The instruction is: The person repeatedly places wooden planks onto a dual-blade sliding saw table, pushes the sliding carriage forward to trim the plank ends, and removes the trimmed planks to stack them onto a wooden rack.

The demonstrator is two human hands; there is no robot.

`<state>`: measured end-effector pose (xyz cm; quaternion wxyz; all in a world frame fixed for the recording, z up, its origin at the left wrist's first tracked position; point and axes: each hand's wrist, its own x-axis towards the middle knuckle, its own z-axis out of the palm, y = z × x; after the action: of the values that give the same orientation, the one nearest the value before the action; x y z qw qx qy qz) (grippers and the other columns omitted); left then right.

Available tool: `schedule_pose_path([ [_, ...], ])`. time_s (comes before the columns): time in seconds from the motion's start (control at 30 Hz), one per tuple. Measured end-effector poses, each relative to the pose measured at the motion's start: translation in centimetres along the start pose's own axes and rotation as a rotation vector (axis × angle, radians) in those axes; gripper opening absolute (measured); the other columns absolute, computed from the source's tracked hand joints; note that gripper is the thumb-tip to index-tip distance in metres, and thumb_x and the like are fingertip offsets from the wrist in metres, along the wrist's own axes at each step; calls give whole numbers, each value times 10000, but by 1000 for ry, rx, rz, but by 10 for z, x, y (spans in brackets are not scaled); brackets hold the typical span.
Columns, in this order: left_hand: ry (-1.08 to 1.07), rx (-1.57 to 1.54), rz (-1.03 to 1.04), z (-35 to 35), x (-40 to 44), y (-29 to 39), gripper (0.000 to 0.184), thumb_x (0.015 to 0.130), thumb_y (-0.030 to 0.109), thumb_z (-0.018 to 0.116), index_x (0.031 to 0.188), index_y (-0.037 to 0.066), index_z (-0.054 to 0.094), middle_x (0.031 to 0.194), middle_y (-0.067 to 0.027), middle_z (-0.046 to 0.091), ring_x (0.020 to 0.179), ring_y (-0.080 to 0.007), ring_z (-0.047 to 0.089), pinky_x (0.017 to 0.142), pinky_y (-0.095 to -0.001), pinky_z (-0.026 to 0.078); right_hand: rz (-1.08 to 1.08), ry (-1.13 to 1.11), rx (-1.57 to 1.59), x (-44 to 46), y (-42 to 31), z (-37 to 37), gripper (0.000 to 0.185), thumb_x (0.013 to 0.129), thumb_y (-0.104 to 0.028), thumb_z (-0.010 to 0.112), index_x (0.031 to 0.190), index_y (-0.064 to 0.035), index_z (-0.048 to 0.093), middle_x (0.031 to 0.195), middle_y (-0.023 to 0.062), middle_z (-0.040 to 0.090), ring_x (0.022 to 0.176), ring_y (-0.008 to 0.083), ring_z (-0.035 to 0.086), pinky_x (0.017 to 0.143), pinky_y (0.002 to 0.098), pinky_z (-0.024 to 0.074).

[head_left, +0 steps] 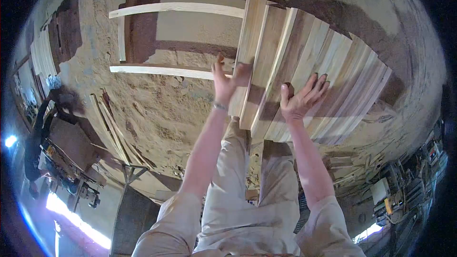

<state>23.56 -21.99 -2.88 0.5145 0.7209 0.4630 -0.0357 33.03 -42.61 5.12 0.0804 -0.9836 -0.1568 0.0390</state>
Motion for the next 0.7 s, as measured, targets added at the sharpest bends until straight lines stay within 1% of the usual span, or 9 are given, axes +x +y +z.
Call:
schedule_pose_path([
  [0.1, -448, -536, -234, 28, 35, -29, 1080, 726, 380, 847, 1501, -33, 219, 1432, -212, 438, 1311, -286, 442, 1077, -396, 376, 41, 31, -20, -2, -2, 3, 958, 863, -658, 479, 1472, 40, 234, 1542, 284, 173, 1432, 488, 92, 1130, 637, 37],
  [0.13, -503, -554, -263, 35, 50, -37, 1171, 695, 348, 870, 1529, -12, 131, 1465, -220, 405, 1324, -260, 441, 1072, -357, 383, 45, 38, -8, 0, -2, 3, 950, 863, -658, 476, 1469, 35, 244, 1538, 285, 184, 1432, 485, 104, 1131, 634, 42],
  [0.23, -558, -688, -396, 32, 54, -37, 1188, 687, 304, 873, 1533, -8, 100, 1445, -221, 428, 1295, -273, 467, 1044, -347, 411, 65, 40, 17, -4, -4, 2, 927, 864, -657, 466, 1461, 24, 270, 1528, 289, 211, 1430, 478, 134, 1134, 628, 58],
  [0.27, -645, -718, -362, 27, 64, -35, 1211, 660, 232, 880, 1533, -5, 75, 1434, -209, 438, 1284, -273, 473, 1029, -369, 436, 62, 42, 17, -5, -3, 1, 920, 865, -655, 463, 1458, 23, 276, 1525, 291, 218, 1429, 477, 141, 1135, 627, 63],
  [0.43, -744, -625, -208, 20, 83, -30, 1188, 595, 68, 847, 1538, 44, 125, 1392, -150, 482, 1264, -256, 482, 988, -382, 490, 22, 29, 21, -4, 0, 0, 926, 872, -645, 471, 1475, 12, 219, 1509, 307, 194, 1417, 482, 131, 1129, 629, 63],
  [0.5, -680, -513, -228, 5, 75, -13, 1163, 599, 57, 829, 1538, 56, 142, 1375, -141, 498, 1260, -254, 484, 979, -375, 500, 18, 45, 37, 1, 0, 2, 922, 870, -643, 476, 1470, 10, 223, 1514, 298, 191, 1416, 482, 132, 1130, 628, 68],
  [0.57, -614, -622, -324, -22, 54, -7, 1090, 626, 73, 804, 1522, 28, 185, 1306, -151, 546, 1169, -232, 551, 953, -373, 515, 14, 54, 49, 1, 4, 5, 922, 868, -642, 483, 1470, 6, 221, 1524, 286, 181, 1423, 473, 120, 1134, 621, 67],
  [0.63, -635, -592, -410, -59, 34, -9, 1035, 641, 85, 793, 1504, 9, 227, 1261, -155, 571, 1120, -226, 583, 945, -369, 519, 6, 61, 66, 0, 4, 4, 924, 864, -639, 497, 1471, 3, 226, 1533, 273, 171, 1428, 466, 113, 1141, 613, 59],
  [0.7, -653, -505, -354, -89, 3, 23, 983, 649, 122, 798, 1470, -9, 273, 1194, -156, 594, 1054, -231, 616, 918, -363, 532, -13, 76, 78, 2, 5, 1, 926, 857, -634, 516, 1471, 2, 236, 1542, 257, 162, 1431, 459, 109, 1149, 605, 44],
])
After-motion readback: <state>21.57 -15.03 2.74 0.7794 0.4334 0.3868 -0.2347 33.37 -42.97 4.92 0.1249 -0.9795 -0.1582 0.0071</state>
